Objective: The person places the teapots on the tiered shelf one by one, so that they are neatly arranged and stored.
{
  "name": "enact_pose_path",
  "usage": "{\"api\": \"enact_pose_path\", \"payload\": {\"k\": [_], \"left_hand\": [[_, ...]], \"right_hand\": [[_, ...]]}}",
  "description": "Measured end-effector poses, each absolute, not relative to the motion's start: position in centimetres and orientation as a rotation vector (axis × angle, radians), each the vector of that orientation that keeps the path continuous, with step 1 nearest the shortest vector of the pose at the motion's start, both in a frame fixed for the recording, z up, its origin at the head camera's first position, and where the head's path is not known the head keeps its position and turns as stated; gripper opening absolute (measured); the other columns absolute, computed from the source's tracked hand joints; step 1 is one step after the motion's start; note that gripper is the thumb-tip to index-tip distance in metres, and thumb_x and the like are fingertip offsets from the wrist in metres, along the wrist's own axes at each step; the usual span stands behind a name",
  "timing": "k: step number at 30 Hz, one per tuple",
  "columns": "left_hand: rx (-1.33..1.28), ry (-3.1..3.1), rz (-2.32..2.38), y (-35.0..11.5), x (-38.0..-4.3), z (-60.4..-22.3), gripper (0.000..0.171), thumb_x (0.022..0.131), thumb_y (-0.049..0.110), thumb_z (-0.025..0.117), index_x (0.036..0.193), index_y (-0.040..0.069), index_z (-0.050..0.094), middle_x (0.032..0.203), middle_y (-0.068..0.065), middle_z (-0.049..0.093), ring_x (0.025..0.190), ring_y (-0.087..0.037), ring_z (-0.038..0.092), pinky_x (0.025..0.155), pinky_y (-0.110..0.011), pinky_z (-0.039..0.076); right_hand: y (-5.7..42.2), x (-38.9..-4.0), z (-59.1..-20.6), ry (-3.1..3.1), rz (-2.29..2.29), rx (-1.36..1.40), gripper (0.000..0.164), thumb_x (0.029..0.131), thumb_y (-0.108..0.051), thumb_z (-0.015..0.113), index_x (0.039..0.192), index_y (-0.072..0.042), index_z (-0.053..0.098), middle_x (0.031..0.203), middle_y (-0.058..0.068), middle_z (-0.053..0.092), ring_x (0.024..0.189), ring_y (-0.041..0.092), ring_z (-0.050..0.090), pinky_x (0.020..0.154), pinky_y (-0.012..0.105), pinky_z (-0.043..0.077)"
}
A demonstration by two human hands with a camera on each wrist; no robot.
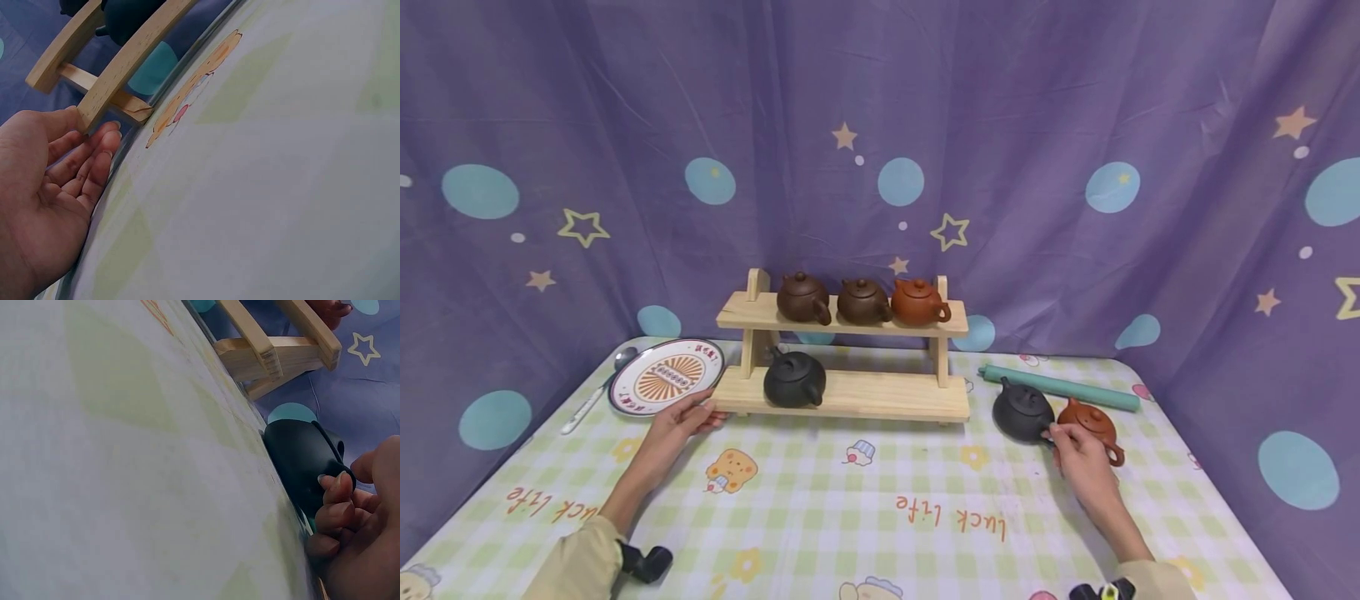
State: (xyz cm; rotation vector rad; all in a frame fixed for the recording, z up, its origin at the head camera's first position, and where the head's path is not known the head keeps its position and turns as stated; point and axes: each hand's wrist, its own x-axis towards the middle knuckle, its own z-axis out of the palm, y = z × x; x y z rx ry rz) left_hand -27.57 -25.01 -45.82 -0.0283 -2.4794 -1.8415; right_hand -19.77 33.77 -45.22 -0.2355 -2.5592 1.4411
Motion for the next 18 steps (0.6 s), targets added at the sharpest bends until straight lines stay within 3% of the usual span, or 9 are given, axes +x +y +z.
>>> {"api": "enact_pose_path", "payload": {"k": [10,18], "left_hand": [[-0.034,-2.473,-1.842,-24.96,-27.47,-45.8,0.058,0.11,0.028,0.055,0.153,-0.007,0.04,0.12,-0.022,0.071,0.092,-0.007,0.07,0.086,-0.018,0.055],[-0.047,-2.471,-1.846,-25.0,-27.46,-45.86,0.058,0.11,0.028,0.056,0.153,-0.007,0.04,0.12,-0.022,0.07,0.093,-0.008,0.07,0.086,-0.019,0.056]], "right_hand": [[33.69,-19.81,-44.86,-2.636,1.424,-0.299,0.055,0.113,-0.04,0.042,0.126,0.009,0.062,0.077,0.005,0.052,0.06,0.016,0.042,0.056,0.029,0.037],[33.81,-20.01,-44.46,-2.672,1.4,-0.295,0.053,0.113,-0.039,0.041,0.119,0.008,0.065,0.085,0.006,0.053,0.066,0.016,0.043,0.058,0.028,0.037]]}}
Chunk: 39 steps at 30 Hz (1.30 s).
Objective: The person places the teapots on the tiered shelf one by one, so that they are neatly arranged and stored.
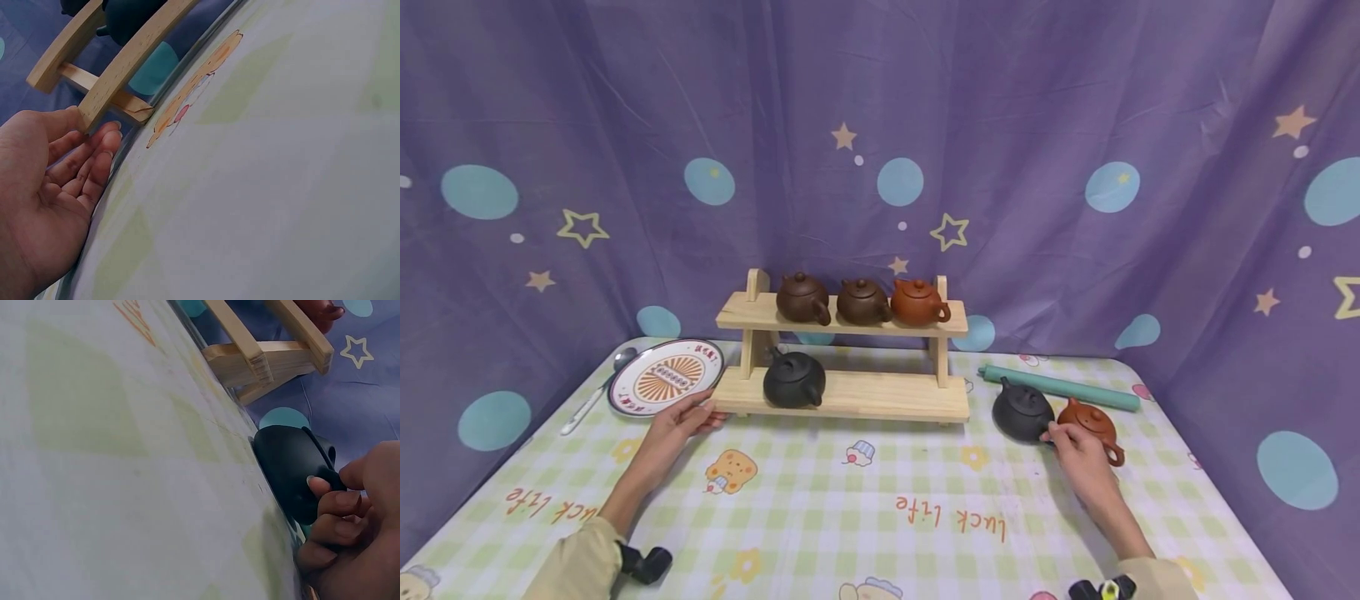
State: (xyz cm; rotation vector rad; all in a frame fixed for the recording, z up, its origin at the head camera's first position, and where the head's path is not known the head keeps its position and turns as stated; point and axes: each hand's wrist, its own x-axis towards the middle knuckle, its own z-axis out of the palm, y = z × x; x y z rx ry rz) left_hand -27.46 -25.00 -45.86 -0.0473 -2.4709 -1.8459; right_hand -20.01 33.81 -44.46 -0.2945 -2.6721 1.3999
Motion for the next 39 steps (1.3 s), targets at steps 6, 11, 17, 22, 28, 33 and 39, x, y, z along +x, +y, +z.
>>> {"api": "enact_pose_path", "payload": {"k": [6,11,17,22,28,33,39], "left_hand": [[-0.052,-2.469,-1.852,-25.1,-27.5,-45.9,0.058,0.11,0.028,0.055,0.154,-0.007,0.04,0.121,-0.023,0.07,0.094,-0.009,0.07,0.086,-0.019,0.056],[-0.056,-2.478,-1.85,-25.1,-27.5,-45.9,0.059,0.11,0.028,0.055,0.154,-0.007,0.039,0.122,-0.023,0.07,0.094,-0.009,0.07,0.087,-0.019,0.055],[-0.064,-2.478,-1.839,-25.1,-27.4,-45.8,0.059,0.11,0.03,0.055,0.154,-0.007,0.039,0.12,-0.023,0.07,0.093,-0.008,0.07,0.086,-0.018,0.055],[-0.062,-2.483,-1.828,-25.1,-27.4,-45.8,0.059,0.11,0.03,0.055,0.153,-0.008,0.04,0.119,-0.023,0.071,0.092,-0.008,0.07,0.086,-0.018,0.054],[-0.053,-2.487,-1.826,-25.1,-27.4,-45.7,0.059,0.11,0.03,0.055,0.154,-0.007,0.04,0.12,-0.023,0.071,0.093,-0.008,0.07,0.086,-0.017,0.054],[-0.047,-2.488,-1.825,-25.1,-27.4,-45.7,0.059,0.11,0.03,0.055,0.154,-0.006,0.04,0.12,-0.022,0.071,0.092,-0.007,0.07,0.086,-0.017,0.054],[-0.054,-2.483,-1.826,-25.1,-27.4,-45.8,0.058,0.11,0.029,0.055,0.153,-0.007,0.04,0.119,-0.022,0.071,0.092,-0.007,0.07,0.086,-0.017,0.054]], "right_hand": [[33.9,-19.9,-44.5,-2.675,1.404,-0.285,0.054,0.113,-0.041,0.041,0.115,0.007,0.064,0.085,0.007,0.052,0.067,0.016,0.043,0.058,0.029,0.038],[33.9,-19.9,-44.6,-2.679,1.374,-0.273,0.055,0.113,-0.043,0.04,0.114,0.007,0.063,0.087,0.009,0.052,0.07,0.018,0.044,0.06,0.029,0.038],[33.7,-19.7,-44.9,-2.638,1.374,-0.237,0.052,0.113,-0.041,0.04,0.112,0.007,0.061,0.085,0.01,0.05,0.067,0.017,0.043,0.058,0.029,0.037],[33.7,-19.6,-45.1,-2.593,1.388,-0.209,0.05,0.114,-0.039,0.04,0.11,0.007,0.06,0.077,0.006,0.046,0.06,0.015,0.04,0.054,0.029,0.036],[33.7,-19.5,-45.3,-2.545,1.433,-0.183,0.048,0.114,-0.036,0.041,0.11,0.008,0.059,0.071,0.002,0.042,0.057,0.013,0.038,0.05,0.03,0.035],[33.7,-19.5,-45.4,-2.531,1.428,-0.179,0.047,0.114,-0.036,0.041,0.11,0.008,0.06,0.068,0.001,0.04,0.055,0.013,0.036,0.049,0.031,0.034],[33.7,-19.4,-45.5,-2.513,1.466,-0.197,0.046,0.114,-0.033,0.041,0.111,0.009,0.059,0.069,0.0,0.039,0.055,0.012,0.036,0.048,0.031,0.034]]}}
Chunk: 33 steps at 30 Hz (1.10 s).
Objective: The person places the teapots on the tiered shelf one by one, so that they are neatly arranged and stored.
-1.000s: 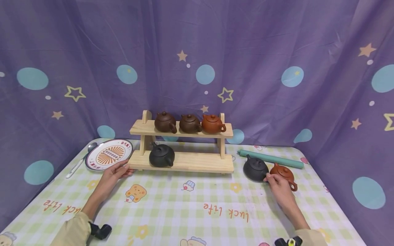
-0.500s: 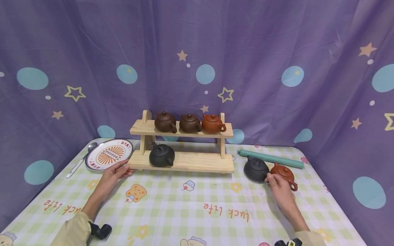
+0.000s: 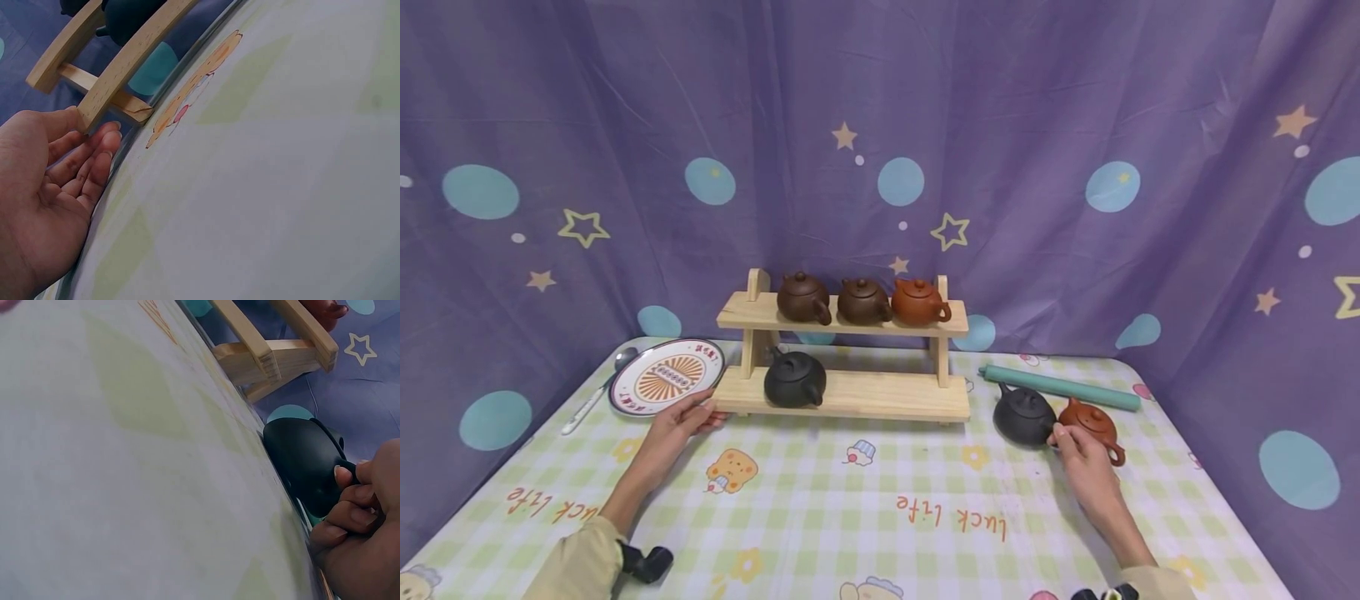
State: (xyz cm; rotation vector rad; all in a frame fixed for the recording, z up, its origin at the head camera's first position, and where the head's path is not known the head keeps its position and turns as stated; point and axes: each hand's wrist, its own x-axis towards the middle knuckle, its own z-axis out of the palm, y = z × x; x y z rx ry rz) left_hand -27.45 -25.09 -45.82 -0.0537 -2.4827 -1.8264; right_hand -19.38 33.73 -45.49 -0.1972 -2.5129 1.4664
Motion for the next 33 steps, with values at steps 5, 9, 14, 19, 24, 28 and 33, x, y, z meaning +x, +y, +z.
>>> {"api": "enact_pose_path", "payload": {"k": [5,9,14,19,24,28,33], "left_hand": [[-0.06,-2.475,-1.823,-25.1,-27.4,-45.8,0.057,0.11,0.028,0.055,0.153,-0.007,0.041,0.119,-0.023,0.071,0.092,-0.008,0.07,0.086,-0.018,0.055],[-0.071,-2.47,-1.823,-25.1,-27.4,-45.8,0.057,0.11,0.028,0.055,0.153,-0.008,0.041,0.119,-0.024,0.07,0.092,-0.008,0.07,0.086,-0.017,0.055],[-0.076,-2.455,-1.83,-25.1,-27.5,-45.9,0.055,0.11,0.026,0.054,0.152,-0.008,0.042,0.119,-0.026,0.07,0.092,-0.008,0.07,0.086,-0.017,0.055],[-0.084,-2.452,-1.837,-25.1,-27.6,-46.0,0.055,0.111,0.025,0.054,0.152,-0.008,0.041,0.118,-0.026,0.07,0.091,-0.008,0.07,0.086,-0.018,0.055],[-0.09,-2.451,-1.835,-25.1,-27.6,-46.0,0.055,0.11,0.025,0.054,0.152,-0.008,0.041,0.118,-0.026,0.07,0.091,-0.009,0.07,0.085,-0.018,0.055],[-0.093,-2.441,-1.844,-25.1,-27.6,-46.0,0.054,0.11,0.024,0.054,0.152,-0.008,0.042,0.119,-0.027,0.07,0.091,-0.009,0.07,0.086,-0.018,0.055],[-0.084,-2.45,-1.844,-25.1,-27.5,-46.0,0.055,0.11,0.026,0.055,0.152,-0.008,0.041,0.119,-0.026,0.07,0.092,-0.009,0.07,0.086,-0.018,0.055]], "right_hand": [[33.6,-19.3,-45.5,-2.494,1.497,-0.199,0.046,0.114,-0.032,0.04,0.111,0.01,0.058,0.068,0.0,0.038,0.055,0.011,0.035,0.048,0.03,0.034],[33.5,-19.3,-45.5,-2.469,1.52,-0.191,0.047,0.114,-0.032,0.04,0.11,0.01,0.058,0.068,-0.001,0.038,0.056,0.01,0.035,0.048,0.028,0.035],[33.4,-19.2,-45.5,-2.451,1.537,-0.187,0.048,0.114,-0.034,0.041,0.109,0.011,0.058,0.068,0.0,0.038,0.057,0.01,0.036,0.049,0.028,0.035],[33.3,-19.3,-45.5,-2.421,1.581,-0.167,0.046,0.114,-0.032,0.042,0.109,0.011,0.057,0.066,-0.001,0.036,0.055,0.009,0.034,0.047,0.03,0.034],[33.1,-19.1,-45.2,-2.407,1.604,-0.127,0.046,0.114,-0.032,0.042,0.109,0.011,0.057,0.066,0.0,0.036,0.055,0.01,0.035,0.048,0.029,0.034],[32.9,-18.9,-44.7,-2.42,1.588,-0.116,0.045,0.114,-0.032,0.043,0.109,0.01,0.057,0.067,0.0,0.038,0.056,0.011,0.038,0.049,0.03,0.035],[32.7,-18.7,-44.0,-2.424,1.575,-0.084,0.046,0.114,-0.033,0.041,0.109,0.01,0.057,0.067,0.001,0.039,0.056,0.011,0.036,0.046,0.031,0.034]]}}
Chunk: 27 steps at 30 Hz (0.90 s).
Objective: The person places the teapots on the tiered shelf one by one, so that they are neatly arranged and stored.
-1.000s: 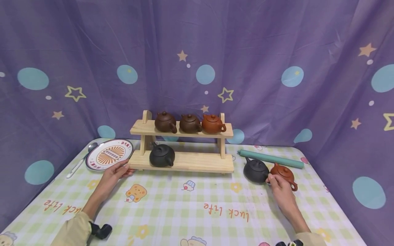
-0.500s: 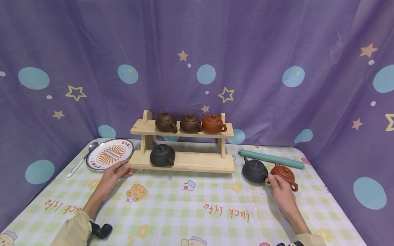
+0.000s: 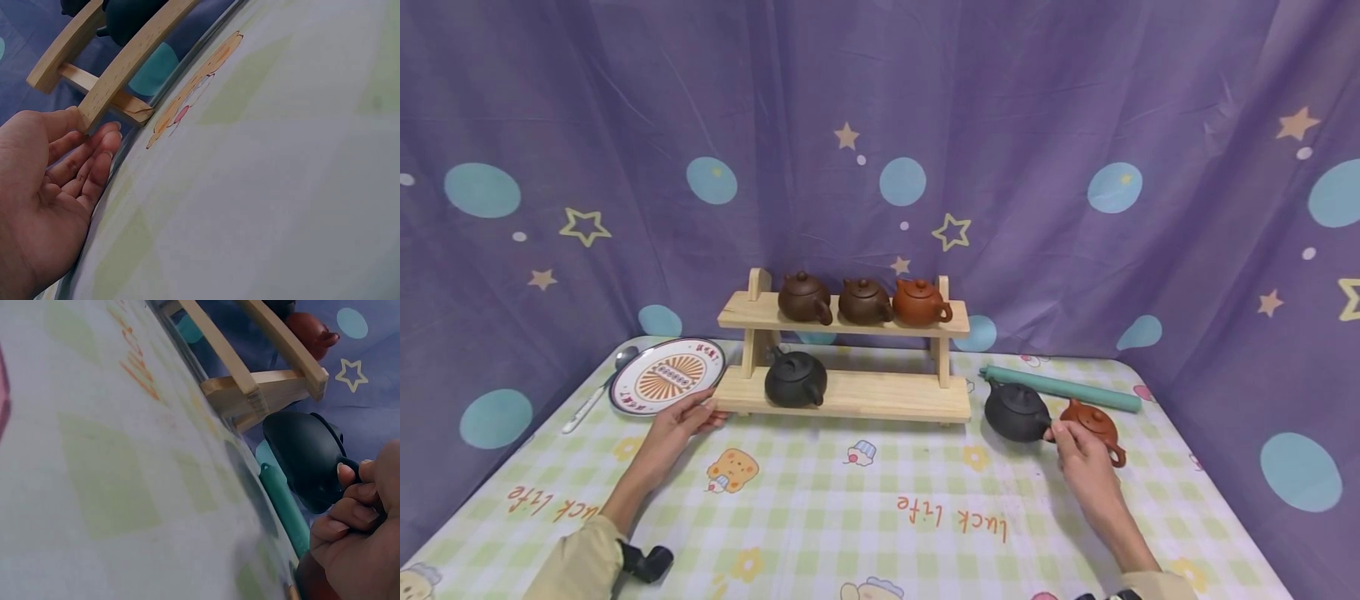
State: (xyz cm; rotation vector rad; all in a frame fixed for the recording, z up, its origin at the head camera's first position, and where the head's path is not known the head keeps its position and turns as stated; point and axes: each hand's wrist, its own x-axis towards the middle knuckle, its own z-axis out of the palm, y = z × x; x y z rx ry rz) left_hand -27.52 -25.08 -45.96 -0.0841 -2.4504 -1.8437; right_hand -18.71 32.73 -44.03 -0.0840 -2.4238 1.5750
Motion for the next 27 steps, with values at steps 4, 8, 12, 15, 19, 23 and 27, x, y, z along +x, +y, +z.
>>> {"api": "enact_pose_path", "payload": {"k": [4,8,12,15,19,23,27], "left_hand": [[-0.068,-2.465,-1.844,-25.1,-27.5,-45.9,0.057,0.11,0.027,0.056,0.153,-0.007,0.041,0.12,-0.024,0.07,0.092,-0.009,0.07,0.086,-0.018,0.055],[-0.061,-2.472,-1.839,-25.1,-27.5,-45.9,0.058,0.11,0.028,0.056,0.153,-0.007,0.04,0.12,-0.023,0.07,0.092,-0.008,0.07,0.086,-0.018,0.055],[-0.073,-2.464,-1.84,-25.1,-27.5,-45.9,0.057,0.11,0.027,0.055,0.153,-0.007,0.041,0.12,-0.024,0.07,0.092,-0.008,0.07,0.086,-0.018,0.055],[-0.076,-2.461,-1.841,-25.1,-27.5,-45.9,0.057,0.11,0.027,0.055,0.153,-0.007,0.041,0.12,-0.024,0.07,0.092,-0.008,0.07,0.086,-0.018,0.055],[-0.074,-2.465,-1.838,-25.1,-27.4,-45.9,0.057,0.11,0.028,0.055,0.153,-0.007,0.041,0.119,-0.023,0.07,0.092,-0.008,0.07,0.086,-0.018,0.055],[-0.071,-2.472,-1.829,-25.1,-27.4,-45.8,0.057,0.11,0.028,0.055,0.153,-0.007,0.041,0.119,-0.022,0.071,0.093,-0.009,0.07,0.086,-0.018,0.055],[-0.069,-2.479,-1.825,-25.1,-27.4,-45.8,0.058,0.11,0.028,0.055,0.153,-0.007,0.04,0.119,-0.022,0.071,0.093,-0.008,0.07,0.086,-0.018,0.055]], "right_hand": [[32.6,-18.6,-43.5,-2.423,1.598,-0.081,0.045,0.114,-0.033,0.042,0.11,0.01,0.056,0.068,0.001,0.039,0.055,0.011,0.036,0.044,0.032,0.033],[32.3,-18.6,-43.0,-2.388,1.664,-0.075,0.046,0.114,-0.033,0.042,0.11,0.01,0.055,0.068,0.0,0.037,0.055,0.009,0.034,0.042,0.033,0.029],[32.1,-18.5,-42.6,-2.354,1.71,-0.033,0.046,0.114,-0.033,0.041,0.11,0.011,0.054,0.067,-0.001,0.035,0.054,0.008,0.03,0.042,0.036,0.024],[32.0,-18.4,-42.4,-2.352,1.716,0.003,0.045,0.114,-0.031,0.04,0.11,0.011,0.054,0.068,-0.002,0.033,0.054,0.01,0.028,0.042,0.037,0.021],[31.8,-18.3,-42.2,-2.335,1.723,0.044,0.045,0.114,-0.03,0.04,0.11,0.013,0.053,0.068,0.0,0.033,0.054,0.016,0.025,0.044,0.038,0.021],[31.4,-18.1,-42.0,-2.312,1.711,0.07,0.044,0.114,-0.029,0.041,0.108,0.014,0.054,0.068,0.0,0.034,0.055,0.016,0.026,0.046,0.037,0.023],[31.0,-17.9,-41.8,-2.286,1.705,0.105,0.042,0.114,-0.025,0.042,0.106,0.015,0.054,0.067,-0.002,0.034,0.055,0.014,0.027,0.048,0.037,0.023]]}}
